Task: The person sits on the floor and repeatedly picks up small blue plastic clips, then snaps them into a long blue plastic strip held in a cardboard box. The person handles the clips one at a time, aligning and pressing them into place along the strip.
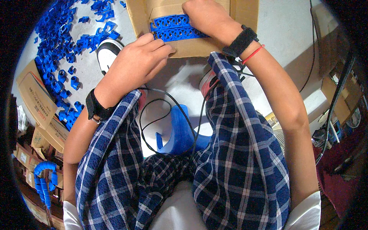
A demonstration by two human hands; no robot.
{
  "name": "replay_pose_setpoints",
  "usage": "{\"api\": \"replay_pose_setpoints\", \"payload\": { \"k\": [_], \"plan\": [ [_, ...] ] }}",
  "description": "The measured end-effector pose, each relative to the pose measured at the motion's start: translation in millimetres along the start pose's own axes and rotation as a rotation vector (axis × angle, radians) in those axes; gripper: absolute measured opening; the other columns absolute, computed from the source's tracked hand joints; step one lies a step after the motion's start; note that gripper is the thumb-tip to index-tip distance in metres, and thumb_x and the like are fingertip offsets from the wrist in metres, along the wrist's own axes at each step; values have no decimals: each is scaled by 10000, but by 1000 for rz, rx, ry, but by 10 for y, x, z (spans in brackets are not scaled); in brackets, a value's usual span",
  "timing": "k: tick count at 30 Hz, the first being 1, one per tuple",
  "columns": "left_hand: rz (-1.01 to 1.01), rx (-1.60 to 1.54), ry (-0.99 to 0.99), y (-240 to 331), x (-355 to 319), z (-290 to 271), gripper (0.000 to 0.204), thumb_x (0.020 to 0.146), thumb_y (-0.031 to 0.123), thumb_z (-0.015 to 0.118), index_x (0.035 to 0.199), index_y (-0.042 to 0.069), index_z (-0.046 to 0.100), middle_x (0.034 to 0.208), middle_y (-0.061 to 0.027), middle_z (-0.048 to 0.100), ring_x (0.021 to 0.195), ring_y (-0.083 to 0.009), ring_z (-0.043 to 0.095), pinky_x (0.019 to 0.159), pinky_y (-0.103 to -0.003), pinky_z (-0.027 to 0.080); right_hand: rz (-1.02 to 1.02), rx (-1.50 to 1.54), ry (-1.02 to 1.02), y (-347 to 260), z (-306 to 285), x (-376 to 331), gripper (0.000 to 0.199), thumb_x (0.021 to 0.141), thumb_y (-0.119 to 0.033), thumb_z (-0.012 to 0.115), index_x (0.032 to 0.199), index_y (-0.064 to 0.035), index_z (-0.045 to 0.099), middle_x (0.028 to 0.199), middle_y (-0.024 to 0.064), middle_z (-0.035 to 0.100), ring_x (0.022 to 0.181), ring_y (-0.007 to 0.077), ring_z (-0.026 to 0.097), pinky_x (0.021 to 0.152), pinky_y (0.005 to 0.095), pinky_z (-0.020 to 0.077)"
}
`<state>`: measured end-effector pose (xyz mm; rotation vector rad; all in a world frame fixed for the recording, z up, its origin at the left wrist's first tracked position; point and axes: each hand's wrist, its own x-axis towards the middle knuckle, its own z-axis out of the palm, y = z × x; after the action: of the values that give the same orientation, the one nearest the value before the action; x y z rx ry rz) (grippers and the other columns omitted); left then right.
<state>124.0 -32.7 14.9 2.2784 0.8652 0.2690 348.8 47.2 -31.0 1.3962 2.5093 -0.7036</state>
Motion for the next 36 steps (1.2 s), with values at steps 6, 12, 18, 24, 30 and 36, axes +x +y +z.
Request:
{"api": "replay_pose_setpoints", "payload": {
  "k": [6,12,18,24,30,36],
  "plan": [
    [-12,11,-9,3,7,13,198,871,131,645,1062,79,636,921,-67,614,887,-274,579,787,-376,513,19,71,-39,-11,-20,9,121,817,-62,578,848,7,673,853,255,687,824,419,681,755,501,548],
    [-20,8,-34,5,11,-17,199,871,136,642,1063,85,638,923,-63,618,887,-270,578,791,-371,514,-307,228,152,-63,197,99,120,878,-56,593,970,1,645,891,171,667,743,346,661,689,429,544],
    [-31,0,-47,23,20,-51,199,866,132,645,1059,88,639,920,-60,615,877,-268,576,792,-366,514,-191,229,21,-26,355,171,242,798,-26,582,1016,5,683,1022,233,663,948,420,664,846,480,540],
    [-25,12,-60,22,23,-48,205,857,128,652,1055,77,641,927,-62,614,879,-265,576,796,-363,515,-271,249,135,-155,396,135,263,793,-10,598,1046,-9,669,1052,203,640,1001,412,634,872,479,532],
    [-33,20,-69,56,41,-86,207,855,122,655,1056,72,640,963,-70,625,899,-270,586,810,-361,518,-270,259,70,-165,388,146,240,815,-44,583,1032,-17,682,1052,172,634,1030,390,620,884,469,528],
    [-44,-184,128,102,107,-217,170,852,66,643,1020,83,662,990,-92,647,959,-289,627,841,-377,532,-234,277,141,-211,240,113,300,833,-57,561,1119,-14,641,1117,181,615,1074,379,607,908,466,517]
  ]
}}
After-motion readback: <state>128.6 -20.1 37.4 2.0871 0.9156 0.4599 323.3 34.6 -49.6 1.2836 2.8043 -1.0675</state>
